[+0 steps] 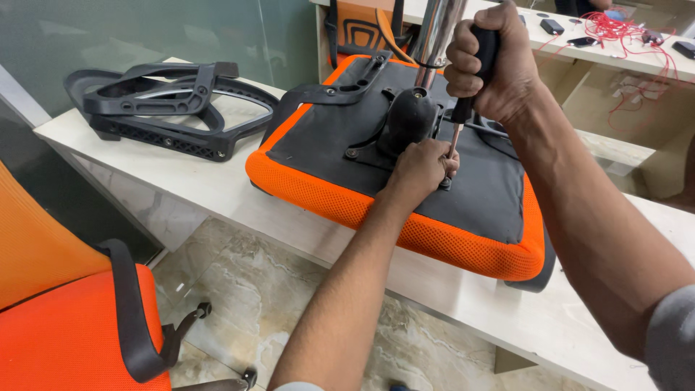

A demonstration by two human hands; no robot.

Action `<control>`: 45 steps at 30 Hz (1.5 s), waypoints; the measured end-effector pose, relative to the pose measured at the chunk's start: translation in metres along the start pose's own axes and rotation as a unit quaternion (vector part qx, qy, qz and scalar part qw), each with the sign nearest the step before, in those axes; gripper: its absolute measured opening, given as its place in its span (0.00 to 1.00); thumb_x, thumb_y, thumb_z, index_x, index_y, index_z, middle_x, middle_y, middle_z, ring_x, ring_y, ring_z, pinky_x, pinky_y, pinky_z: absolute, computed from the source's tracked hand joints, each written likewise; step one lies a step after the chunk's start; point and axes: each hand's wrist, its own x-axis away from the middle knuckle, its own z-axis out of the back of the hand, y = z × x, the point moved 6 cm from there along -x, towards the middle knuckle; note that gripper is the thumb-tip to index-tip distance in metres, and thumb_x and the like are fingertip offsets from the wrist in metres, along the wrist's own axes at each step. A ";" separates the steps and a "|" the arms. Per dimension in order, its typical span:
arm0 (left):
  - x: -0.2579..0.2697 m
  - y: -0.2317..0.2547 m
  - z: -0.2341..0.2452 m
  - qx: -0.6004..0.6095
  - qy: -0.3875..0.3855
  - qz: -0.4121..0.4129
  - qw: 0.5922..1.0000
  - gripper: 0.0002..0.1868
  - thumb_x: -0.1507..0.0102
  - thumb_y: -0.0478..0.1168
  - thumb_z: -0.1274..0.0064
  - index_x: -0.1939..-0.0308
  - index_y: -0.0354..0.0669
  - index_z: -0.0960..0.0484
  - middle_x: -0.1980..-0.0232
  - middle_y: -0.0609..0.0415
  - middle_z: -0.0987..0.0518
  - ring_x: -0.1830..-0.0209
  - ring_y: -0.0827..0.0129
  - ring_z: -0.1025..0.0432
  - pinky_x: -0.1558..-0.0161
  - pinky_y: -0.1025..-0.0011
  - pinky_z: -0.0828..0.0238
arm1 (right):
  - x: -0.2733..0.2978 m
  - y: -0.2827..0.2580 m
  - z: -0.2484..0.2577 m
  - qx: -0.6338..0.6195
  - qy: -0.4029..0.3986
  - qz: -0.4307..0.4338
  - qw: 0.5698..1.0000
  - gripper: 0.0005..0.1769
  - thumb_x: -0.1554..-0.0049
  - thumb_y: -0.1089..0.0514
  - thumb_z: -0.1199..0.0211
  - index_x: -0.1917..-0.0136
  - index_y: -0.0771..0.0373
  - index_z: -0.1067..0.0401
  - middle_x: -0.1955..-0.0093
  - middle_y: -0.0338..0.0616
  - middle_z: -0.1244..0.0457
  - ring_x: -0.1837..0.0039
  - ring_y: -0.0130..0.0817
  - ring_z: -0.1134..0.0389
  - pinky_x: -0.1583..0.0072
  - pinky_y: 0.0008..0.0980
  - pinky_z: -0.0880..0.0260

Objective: The person assembles an office chair by attaching the armrests to the seat base. They use a screwdriver to tighten screws and secure the armrests in place.

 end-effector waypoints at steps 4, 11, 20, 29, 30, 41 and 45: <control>0.007 0.004 0.001 -0.006 -0.005 0.022 1.000 0.07 0.37 0.37 0.46 0.65 0.38 0.15 0.72 0.52 0.16 0.71 0.67 0.19 0.64 0.67 0.23 | 0.000 0.003 0.012 0.091 0.259 0.048 0.960 0.18 0.40 0.42 0.43 0.64 0.54 0.37 0.72 0.33 0.45 0.73 0.24 0.50 0.69 0.27 0.51; 0.000 0.000 -0.003 0.035 -0.058 0.056 0.996 0.08 0.37 0.37 0.44 0.65 0.35 0.15 0.71 0.52 0.16 0.70 0.72 0.21 0.61 0.70 0.24 | 0.011 -0.001 -0.004 0.080 0.202 0.037 0.975 0.17 0.41 0.43 0.47 0.61 0.57 0.34 0.69 0.35 0.41 0.70 0.27 0.42 0.68 0.27 0.46; 0.001 0.002 -0.006 0.035 -0.077 0.054 0.995 0.07 0.37 0.36 0.43 0.63 0.35 0.15 0.69 0.53 0.14 0.67 0.74 0.21 0.58 0.73 0.25 | 0.001 0.001 0.010 0.053 0.132 0.046 0.989 0.15 0.40 0.47 0.43 0.64 0.56 0.39 0.72 0.32 0.46 0.75 0.21 0.50 0.72 0.25 0.52; 0.000 0.013 -0.004 -0.002 -0.105 0.071 0.992 0.07 0.37 0.37 0.44 0.62 0.37 0.13 0.67 0.54 0.13 0.64 0.74 0.19 0.55 0.73 0.25 | 0.017 -0.007 -0.005 0.023 0.035 0.013 0.999 0.15 0.43 0.45 0.48 0.63 0.58 0.34 0.67 0.35 0.38 0.72 0.25 0.42 0.71 0.23 0.50; 0.000 0.015 -0.004 -0.002 -0.113 0.062 0.992 0.07 0.37 0.37 0.44 0.61 0.37 0.14 0.66 0.55 0.13 0.63 0.74 0.19 0.54 0.73 0.25 | 0.018 -0.006 -0.006 0.009 -0.013 -0.002 1.000 0.17 0.46 0.45 0.50 0.64 0.59 0.34 0.65 0.37 0.36 0.72 0.26 0.41 0.73 0.24 0.51; 0.008 0.031 -0.002 -0.026 -0.038 0.047 0.998 0.04 0.39 0.35 0.42 0.66 0.37 0.18 0.70 0.52 0.16 0.68 0.70 0.21 0.61 0.70 0.27 | 0.026 -0.006 -0.002 0.114 0.247 0.082 0.959 0.14 0.44 0.47 0.39 0.64 0.55 0.37 0.72 0.32 0.44 0.73 0.21 0.48 0.70 0.25 0.48; 0.006 0.032 0.001 -0.047 -0.043 0.044 0.997 0.06 0.38 0.36 0.44 0.69 0.39 0.17 0.71 0.56 0.16 0.69 0.72 0.21 0.61 0.71 0.28 | 0.027 -0.006 -0.013 0.042 0.117 0.003 0.992 0.16 0.45 0.43 0.44 0.62 0.57 0.36 0.69 0.32 0.41 0.69 0.21 0.41 0.69 0.21 0.49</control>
